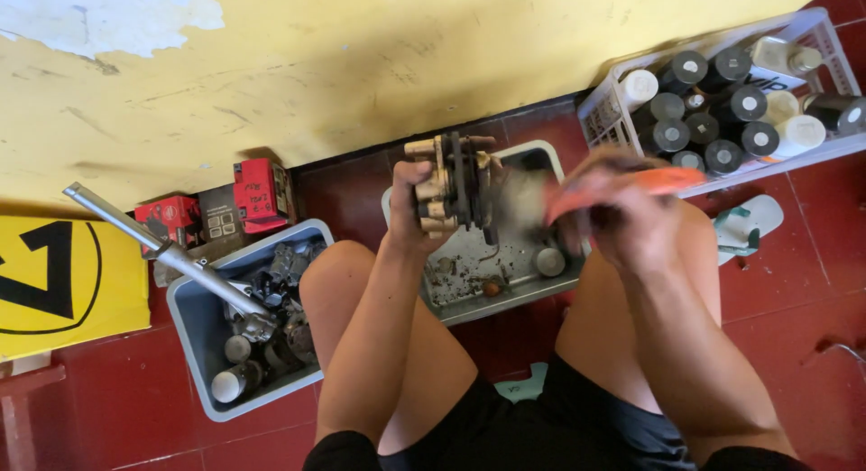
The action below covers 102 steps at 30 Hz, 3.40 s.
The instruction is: The person holds a mechanical component, likely a brake caliper, and uses a screwdriver to scrape and clean grime from its surfaces. The person rotates the part to access different areas and continues the cleaning process over a plastic bin.
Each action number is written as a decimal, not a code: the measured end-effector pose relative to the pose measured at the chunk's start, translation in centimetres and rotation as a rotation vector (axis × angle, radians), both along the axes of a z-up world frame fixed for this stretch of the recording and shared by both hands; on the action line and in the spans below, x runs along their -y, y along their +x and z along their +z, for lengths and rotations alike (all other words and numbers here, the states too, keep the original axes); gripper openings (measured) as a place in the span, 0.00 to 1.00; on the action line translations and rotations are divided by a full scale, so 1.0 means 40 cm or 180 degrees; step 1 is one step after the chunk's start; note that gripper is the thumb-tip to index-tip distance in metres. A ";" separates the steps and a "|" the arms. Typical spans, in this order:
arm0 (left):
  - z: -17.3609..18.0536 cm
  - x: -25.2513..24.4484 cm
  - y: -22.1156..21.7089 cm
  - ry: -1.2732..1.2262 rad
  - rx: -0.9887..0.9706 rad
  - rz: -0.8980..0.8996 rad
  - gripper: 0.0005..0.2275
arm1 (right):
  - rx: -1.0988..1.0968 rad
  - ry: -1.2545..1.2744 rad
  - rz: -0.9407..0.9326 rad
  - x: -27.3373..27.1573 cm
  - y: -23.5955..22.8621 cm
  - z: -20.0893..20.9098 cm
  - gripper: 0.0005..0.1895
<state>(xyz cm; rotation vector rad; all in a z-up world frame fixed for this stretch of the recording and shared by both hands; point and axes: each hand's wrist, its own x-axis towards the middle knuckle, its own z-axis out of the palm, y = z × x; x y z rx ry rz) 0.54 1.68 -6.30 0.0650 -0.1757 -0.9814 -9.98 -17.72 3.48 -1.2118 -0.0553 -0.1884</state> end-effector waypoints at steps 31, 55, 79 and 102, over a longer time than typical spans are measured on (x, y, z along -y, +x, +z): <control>0.167 0.052 -0.036 0.1824 -0.0202 0.1603 0.19 | -0.0371 -0.1656 -0.0722 -0.123 0.015 0.012 0.26; 0.075 0.043 -0.045 0.2228 0.0317 0.2206 0.15 | 0.0223 -0.1482 -0.1298 -0.029 0.024 -0.050 0.07; 0.128 0.011 -0.050 0.2909 0.1094 0.2257 0.30 | 0.1021 -0.2161 -0.0703 -0.072 -0.017 0.040 0.08; 0.410 0.070 -0.226 0.3741 0.1068 0.1846 0.49 | 0.0095 -0.2300 -0.0258 -0.015 -0.004 -0.002 0.21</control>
